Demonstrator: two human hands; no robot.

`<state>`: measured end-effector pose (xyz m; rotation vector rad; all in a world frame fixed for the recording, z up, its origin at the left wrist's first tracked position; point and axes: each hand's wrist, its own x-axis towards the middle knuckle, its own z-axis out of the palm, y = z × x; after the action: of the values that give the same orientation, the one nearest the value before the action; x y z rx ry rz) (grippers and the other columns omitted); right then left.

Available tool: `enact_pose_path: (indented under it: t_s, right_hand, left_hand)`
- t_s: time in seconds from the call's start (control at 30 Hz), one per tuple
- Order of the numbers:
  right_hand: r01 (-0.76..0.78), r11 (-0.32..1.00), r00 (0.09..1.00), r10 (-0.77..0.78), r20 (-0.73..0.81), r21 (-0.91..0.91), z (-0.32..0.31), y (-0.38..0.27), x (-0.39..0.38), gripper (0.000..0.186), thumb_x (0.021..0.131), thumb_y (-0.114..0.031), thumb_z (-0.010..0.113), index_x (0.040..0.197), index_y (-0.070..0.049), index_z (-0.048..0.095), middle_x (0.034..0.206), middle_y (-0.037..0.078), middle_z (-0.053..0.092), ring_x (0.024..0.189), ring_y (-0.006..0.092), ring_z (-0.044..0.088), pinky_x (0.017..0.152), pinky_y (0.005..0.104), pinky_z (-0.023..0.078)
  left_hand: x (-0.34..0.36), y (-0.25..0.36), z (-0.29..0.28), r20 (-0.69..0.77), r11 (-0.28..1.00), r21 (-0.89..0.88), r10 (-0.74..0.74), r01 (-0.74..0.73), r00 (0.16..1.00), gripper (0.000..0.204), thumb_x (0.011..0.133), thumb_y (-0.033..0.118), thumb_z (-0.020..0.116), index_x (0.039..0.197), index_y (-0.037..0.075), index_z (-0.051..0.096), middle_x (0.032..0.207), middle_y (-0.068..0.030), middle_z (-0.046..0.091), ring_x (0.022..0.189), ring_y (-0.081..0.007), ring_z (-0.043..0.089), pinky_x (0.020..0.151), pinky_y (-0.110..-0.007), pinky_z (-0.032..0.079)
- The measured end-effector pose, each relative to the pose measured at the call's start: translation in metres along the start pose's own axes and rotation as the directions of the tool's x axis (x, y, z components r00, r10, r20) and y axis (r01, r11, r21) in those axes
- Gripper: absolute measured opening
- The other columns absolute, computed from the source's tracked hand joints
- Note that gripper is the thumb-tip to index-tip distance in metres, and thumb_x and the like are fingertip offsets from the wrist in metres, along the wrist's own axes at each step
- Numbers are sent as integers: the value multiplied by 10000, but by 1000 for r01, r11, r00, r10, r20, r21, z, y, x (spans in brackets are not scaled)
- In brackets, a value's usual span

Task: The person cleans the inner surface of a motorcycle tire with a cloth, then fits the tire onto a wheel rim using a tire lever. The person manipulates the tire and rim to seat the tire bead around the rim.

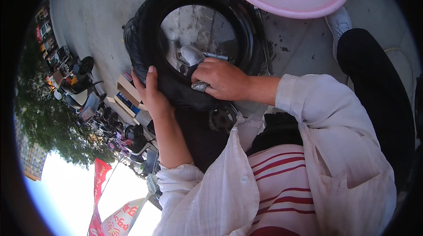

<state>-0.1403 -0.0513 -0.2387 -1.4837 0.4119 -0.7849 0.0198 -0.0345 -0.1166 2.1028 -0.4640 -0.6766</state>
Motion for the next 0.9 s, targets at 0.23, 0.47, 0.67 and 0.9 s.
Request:
enact_pose_path:
  t_s: [0.23, 0.47, 0.67, 0.9]
  right_hand:
    - [-119, 981, 955, 155, -253, 151, 25, 0, 49, 256, 718, -24, 667, 973, 0, 665, 929, 179, 698, 950, 383, 661, 866, 454, 515]
    - [-411, 842, 787, 521, -330, 348, 29, 4, 105, 207, 725, -141, 738, 847, 25, 717, 828, 225, 704, 848, 387, 704, 775, 414, 549]
    - [-750, 647, 661, 718, 220, 138, -1, 12, 60, 262, 743, -174, 725, 851, 64, 707, 816, 213, 696, 807, 267, 696, 756, 381, 526]
    - [-456, 797, 843, 529, -94, 396, -6, 1, 46, 300, 731, -184, 744, 901, 61, 703, 820, 234, 684, 796, 298, 696, 748, 398, 523]
  left_hand:
    - [6, -7, -6, -3, 1000, -8, 2, -2, 1000, 764, 920, 187, 668, 1559, 20, 285, 1338, -200, 571, 1147, -272, 618, 961, -355, 519]
    - [4, -4, 3, -21, 998, -32, -64, 63, 998, 686, 944, 204, 639, 1524, 18, 325, 1333, -198, 577, 1145, -276, 625, 964, -365, 528]
    - [1, -1, 5, -50, 999, 9, -51, 52, 997, 621, 947, 219, 627, 1485, 20, 388, 1284, -177, 604, 1108, -270, 640, 938, -369, 544]
    - [4, -3, -1, -73, 996, 17, -83, 84, 994, 768, 930, 196, 654, 1570, 20, 268, 1363, -202, 554, 1144, -274, 625, 972, -365, 528]
